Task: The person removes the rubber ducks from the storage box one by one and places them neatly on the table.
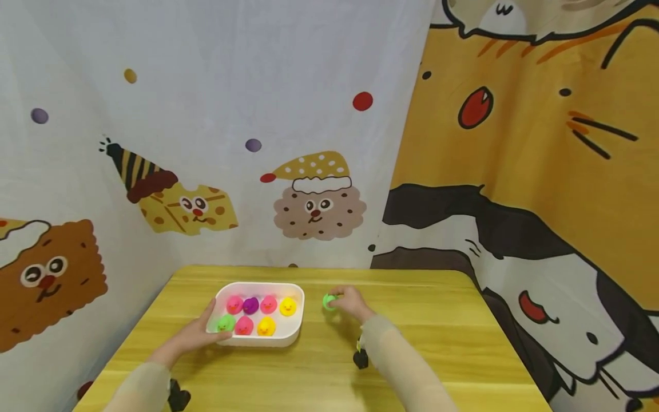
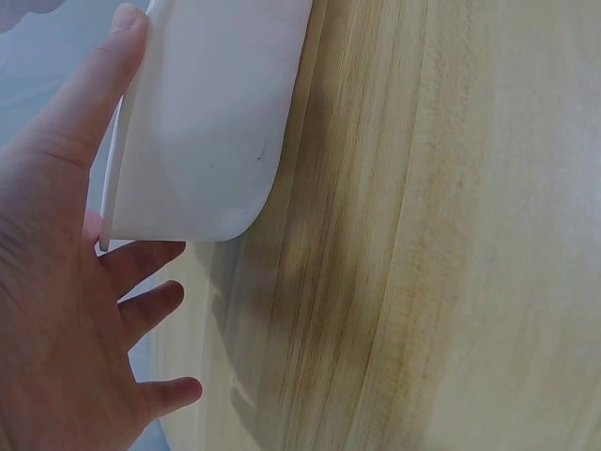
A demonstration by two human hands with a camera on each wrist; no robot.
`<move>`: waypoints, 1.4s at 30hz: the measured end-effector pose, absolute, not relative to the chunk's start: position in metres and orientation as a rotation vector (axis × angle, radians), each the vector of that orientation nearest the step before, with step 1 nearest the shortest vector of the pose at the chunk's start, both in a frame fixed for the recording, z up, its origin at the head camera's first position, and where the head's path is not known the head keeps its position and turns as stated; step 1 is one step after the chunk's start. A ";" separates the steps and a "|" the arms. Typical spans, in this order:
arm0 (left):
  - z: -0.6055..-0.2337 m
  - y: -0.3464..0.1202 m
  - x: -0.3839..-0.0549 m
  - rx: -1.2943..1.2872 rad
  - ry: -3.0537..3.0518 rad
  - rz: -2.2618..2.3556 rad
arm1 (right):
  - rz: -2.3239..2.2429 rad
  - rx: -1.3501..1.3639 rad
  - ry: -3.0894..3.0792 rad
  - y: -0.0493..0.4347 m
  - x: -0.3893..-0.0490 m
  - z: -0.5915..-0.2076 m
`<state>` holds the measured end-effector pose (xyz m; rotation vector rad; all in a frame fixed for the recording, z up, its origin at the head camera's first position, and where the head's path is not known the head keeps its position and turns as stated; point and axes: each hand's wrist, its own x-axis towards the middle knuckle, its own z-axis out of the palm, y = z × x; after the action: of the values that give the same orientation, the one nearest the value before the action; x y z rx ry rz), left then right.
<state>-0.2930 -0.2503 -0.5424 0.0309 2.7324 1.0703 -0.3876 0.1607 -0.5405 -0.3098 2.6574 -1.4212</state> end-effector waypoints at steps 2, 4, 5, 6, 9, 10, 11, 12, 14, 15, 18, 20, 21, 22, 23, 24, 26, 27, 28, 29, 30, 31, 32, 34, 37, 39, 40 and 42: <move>-0.542 -0.251 -0.293 0.033 2.732 1.074 | -1.414 -0.311 2.661 0.160 -0.388 -0.543; -0.542 -0.251 -0.293 0.035 2.732 1.078 | -1.411 -0.311 2.659 0.159 -0.389 -0.545; -0.542 -0.251 -0.293 0.034 2.731 1.080 | -1.407 -0.306 2.661 0.159 -0.389 -0.546; -0.543 -0.252 -0.293 0.035 2.732 1.081 | -1.408 -0.304 2.659 0.159 -0.390 -0.547; -0.543 -0.252 -0.292 0.025 2.724 1.099 | -1.402 -0.296 2.659 0.158 -0.391 -0.551; -0.543 -0.251 -0.292 0.030 2.726 1.101 | -1.406 -0.288 2.655 0.157 -0.392 -0.552; -0.543 -0.251 -0.292 0.029 2.723 1.110 | -1.408 -0.284 2.652 0.157 -0.392 -0.554; -0.544 -0.251 -0.292 0.027 2.723 1.111 | -1.406 -0.287 2.651 0.157 -0.393 -0.555; -0.544 -0.251 -0.292 0.030 2.722 1.113 | -1.406 -0.283 2.649 0.158 -0.393 -0.557; -0.545 -0.251 -0.292 0.031 2.722 1.112 | -1.405 -0.280 2.647 0.158 -0.393 -0.558; -0.547 -0.251 -0.293 0.017 2.718 1.114 | -1.400 -0.280 2.650 0.157 -0.393 -0.559; -0.548 -0.251 -0.293 0.011 2.712 1.125 | -1.399 -0.282 2.652 0.157 -0.393 -0.559; -0.548 -0.251 -0.293 0.013 2.713 1.128 | -1.403 -0.278 2.646 0.157 -0.393 -0.559; -0.547 -0.251 -0.293 0.015 2.715 1.126 | -1.401 -0.281 2.644 0.157 -0.392 -0.559; -0.547 -0.251 -0.293 0.019 2.718 1.125 | -1.400 -0.285 2.642 0.157 -0.392 -0.558; -0.546 -0.251 -0.293 0.022 2.720 1.123 | -1.399 -0.285 2.640 0.157 -0.391 -0.558; -0.545 -0.250 -0.293 0.026 2.725 1.114 | -1.397 -0.289 2.633 0.157 -0.390 -0.558; -0.544 -0.250 -0.293 0.030 2.729 1.108 | -1.397 -0.283 2.629 0.156 -0.390 -0.559; -0.544 -0.250 -0.292 0.033 2.732 1.106 | -1.393 -0.282 2.632 0.156 -0.390 -0.559; -0.543 -0.249 -0.292 0.034 2.735 1.105 | -1.394 -0.282 2.632 0.156 -0.390 -0.559; -0.543 -0.249 -0.292 0.031 2.736 1.103 | -1.393 -0.280 2.632 0.156 -0.389 -0.559; -0.543 -0.249 -0.291 0.030 2.738 1.100 | -1.395 -0.280 2.631 0.156 -0.389 -0.559; -0.543 -0.249 -0.291 0.029 2.739 1.099 | -1.398 -0.277 2.629 0.156 -0.389 -0.559; -0.542 -0.248 -0.291 0.028 2.740 1.101 | -1.401 -0.278 2.627 0.156 -0.389 -0.559; -0.541 -0.248 -0.290 0.022 2.736 1.107 | -1.405 -0.274 2.623 0.157 -0.389 -0.559; -0.541 -0.247 -0.290 0.014 2.726 1.119 | -1.407 -0.275 2.621 0.157 -0.390 -0.560; -0.541 -0.247 -0.290 0.010 2.720 1.125 | -1.408 -0.274 2.621 0.157 -0.390 -0.560; -0.541 -0.248 -0.291 0.004 2.710 1.136 | -1.406 -0.274 2.620 0.157 -0.392 -0.560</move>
<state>-0.2905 -0.2477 -0.5412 0.0044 2.7102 1.1358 -0.3917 0.1566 -0.5597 -0.2736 2.6199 -1.4060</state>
